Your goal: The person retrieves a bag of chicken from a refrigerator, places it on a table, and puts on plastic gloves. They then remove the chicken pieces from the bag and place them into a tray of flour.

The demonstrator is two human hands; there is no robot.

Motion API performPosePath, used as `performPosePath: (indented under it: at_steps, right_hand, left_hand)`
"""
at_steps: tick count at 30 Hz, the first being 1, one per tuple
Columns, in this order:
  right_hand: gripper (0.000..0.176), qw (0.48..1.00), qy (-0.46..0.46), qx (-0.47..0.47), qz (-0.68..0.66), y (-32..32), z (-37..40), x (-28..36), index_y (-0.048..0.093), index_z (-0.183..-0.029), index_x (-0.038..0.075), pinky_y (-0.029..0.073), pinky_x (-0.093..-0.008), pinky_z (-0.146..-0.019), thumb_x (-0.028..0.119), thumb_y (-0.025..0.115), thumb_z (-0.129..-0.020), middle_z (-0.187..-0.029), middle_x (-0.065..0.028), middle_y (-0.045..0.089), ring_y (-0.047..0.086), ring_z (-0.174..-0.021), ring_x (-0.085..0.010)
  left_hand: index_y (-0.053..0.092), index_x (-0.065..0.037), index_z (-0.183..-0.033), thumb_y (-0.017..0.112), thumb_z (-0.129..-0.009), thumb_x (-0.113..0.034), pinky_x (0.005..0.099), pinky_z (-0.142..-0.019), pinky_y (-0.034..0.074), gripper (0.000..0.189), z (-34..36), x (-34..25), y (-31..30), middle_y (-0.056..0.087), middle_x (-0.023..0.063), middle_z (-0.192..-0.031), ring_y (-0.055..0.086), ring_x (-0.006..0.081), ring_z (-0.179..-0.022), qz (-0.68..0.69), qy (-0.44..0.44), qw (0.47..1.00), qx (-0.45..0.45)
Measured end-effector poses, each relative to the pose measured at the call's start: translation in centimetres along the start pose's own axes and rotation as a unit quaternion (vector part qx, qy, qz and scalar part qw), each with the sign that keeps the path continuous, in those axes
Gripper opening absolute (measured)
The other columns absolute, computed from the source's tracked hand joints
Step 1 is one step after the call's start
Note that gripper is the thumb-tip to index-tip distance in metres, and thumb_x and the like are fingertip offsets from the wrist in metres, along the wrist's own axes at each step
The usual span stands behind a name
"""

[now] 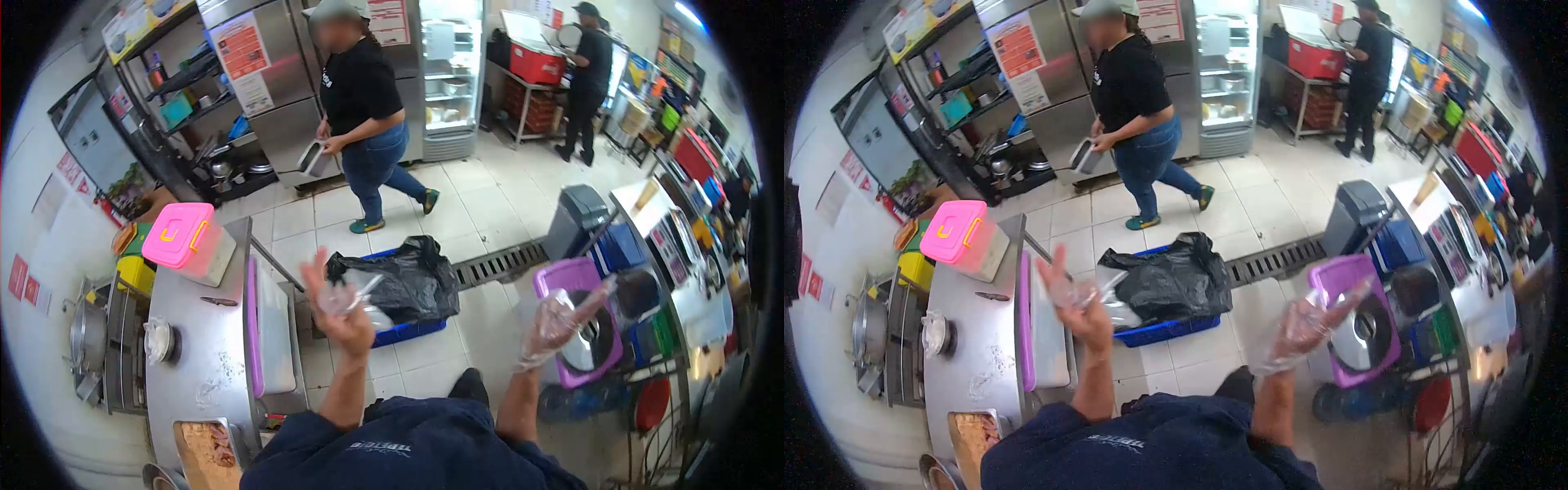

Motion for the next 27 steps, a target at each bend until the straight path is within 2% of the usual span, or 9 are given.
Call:
performPosePath:
  at_steps: [3, 4, 5, 7, 9, 11, 15, 17, 27]
  right_hand:
    - [0.064, 0.991, -0.032, 0.047, 0.122, 0.4, -3.6, -4.3, 0.017, -0.136, 0.008, 0.040, -0.0252, -0.082, 0.008, 0.051, -0.082, -0.139, -0.0142, 0.022, 0.046, -0.103, -0.0167]
    - [0.061, 0.934, 0.142, 0.069, -0.322, 0.0, -2.6, -12.0, 0.018, -0.136, 0.006, 0.045, -0.0212, -0.066, 0.008, 0.050, -0.083, -0.137, -0.0140, 0.026, 0.053, -0.079, -0.0129]
    - [0.061, 0.935, 0.135, 0.069, -0.322, 0.3, -3.5, -14.3, 0.018, -0.136, 0.006, 0.045, -0.0212, -0.066, 0.008, 0.050, -0.083, -0.137, -0.0140, 0.026, 0.053, -0.079, -0.0129]
    - [0.059, 0.947, 0.160, 0.263, 0.095, 2.1, -4.5, -20.0, 0.022, -0.133, 0.005, 0.044, -0.0210, -0.064, 0.009, 0.053, -0.084, -0.132, -0.0125, 0.033, 0.052, -0.076, -0.0100]
    - [0.051, 0.787, 0.478, 0.299, -0.249, 3.5, -1.1, -31.0, 0.032, -0.128, 0.004, 0.044, -0.0258, -0.076, 0.019, 0.054, -0.085, -0.123, -0.0095, 0.042, 0.049, -0.093, -0.0122]
    - [0.038, 0.743, 0.560, 0.283, -0.233, 5.0, -4.8, -32.8, 0.042, -0.119, 0.004, 0.041, -0.0242, -0.075, 0.026, 0.046, -0.088, -0.101, -0.0048, 0.049, 0.046, -0.081, -0.0117]
    - [0.036, 0.803, 0.444, 0.356, -0.178, 4.4, -6.8, -41.4, 0.045, -0.115, 0.003, 0.042, -0.0263, -0.075, 0.026, 0.049, -0.087, -0.098, -0.0049, 0.049, 0.048, -0.082, -0.0145]
    - [0.030, 0.608, 0.669, 0.179, -0.388, 5.4, -8.3, -40.9, 0.048, -0.109, 0.002, 0.044, -0.0260, -0.071, 0.021, 0.050, -0.086, -0.092, -0.0039, 0.051, 0.051, -0.079, -0.0151]
    - [0.032, 0.698, 0.580, 0.171, -0.383, 14.5, -20.4, -57.9, 0.048, -0.109, 0.002, 0.048, -0.0263, -0.065, 0.015, 0.059, -0.081, -0.086, -0.0028, 0.054, 0.054, -0.075, -0.0123]
  left_hand:
    - [0.013, -0.001, -0.135, 0.046, -0.071, 0.011, 0.0119, -0.057, 0.035, 0.073, 0.3, 2.2, 8.7, 0.034, 0.0224, -0.129, 0.048, 0.0054, -0.072, 0.001, 0.052, 0.996, 0.073]
    - [0.012, -0.004, -0.136, 0.045, -0.071, 0.011, 0.0130, -0.050, 0.033, 0.075, 0.9, 3.7, 11.9, 0.034, 0.0222, -0.129, 0.043, 0.0040, -0.060, 0.196, -0.058, 0.977, 0.059]
    - [0.011, -0.007, -0.136, 0.045, -0.070, 0.010, 0.0141, -0.043, 0.031, 0.076, 1.7, 4.8, 16.6, 0.034, 0.0220, -0.129, 0.037, 0.0025, -0.048, 0.389, -0.162, 0.906, 0.046]
    - [0.008, -0.016, -0.138, 0.042, -0.070, 0.010, 0.0160, -0.034, 0.026, 0.080, 2.5, 4.8, 25.5, 0.033, 0.0214, -0.129, 0.032, 0.0032, -0.039, 0.457, -0.267, 0.838, 0.131]
    - [0.004, -0.020, -0.138, 0.047, -0.065, 0.013, 0.0147, -0.036, 0.030, 0.091, 3.2, 5.0, 33.4, 0.031, 0.0205, -0.131, 0.030, 0.0016, -0.040, 0.536, -0.315, 0.766, 0.159]
    - [0.003, -0.023, -0.138, 0.046, -0.064, 0.014, 0.0146, -0.035, 0.029, 0.093, 3.5, 5.5, 42.8, 0.031, 0.0221, -0.131, 0.031, 0.0019, -0.040, 0.594, -0.327, 0.718, 0.155]
    - [0.003, -0.025, -0.137, 0.044, -0.063, 0.015, 0.0147, -0.034, 0.029, 0.094, 4.0, 6.2, 53.4, 0.029, 0.0227, -0.132, 0.032, 0.0021, -0.040, 0.636, -0.333, 0.664, 0.208]
    - [0.002, -0.025, -0.137, 0.044, -0.063, 0.015, 0.0148, -0.034, 0.029, 0.094, 4.6, 7.0, 58.4, 0.028, 0.0233, -0.132, 0.033, 0.0023, -0.039, 0.643, -0.366, 0.637, 0.217]
    - [0.022, -0.016, -0.134, 0.048, -0.072, -0.005, 0.0261, -0.048, 0.042, 0.069, -1.6, 20.3, 78.1, 0.029, 0.0188, -0.134, 0.046, 0.0137, -0.056, 0.729, -0.358, 0.523, 0.259]
Point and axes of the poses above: each hand's wrist, its own z-axis away from the middle knuckle, its own y-axis out of the palm, x = y × z, the point moved 9 cm from there along -z, towards the middle knuckle
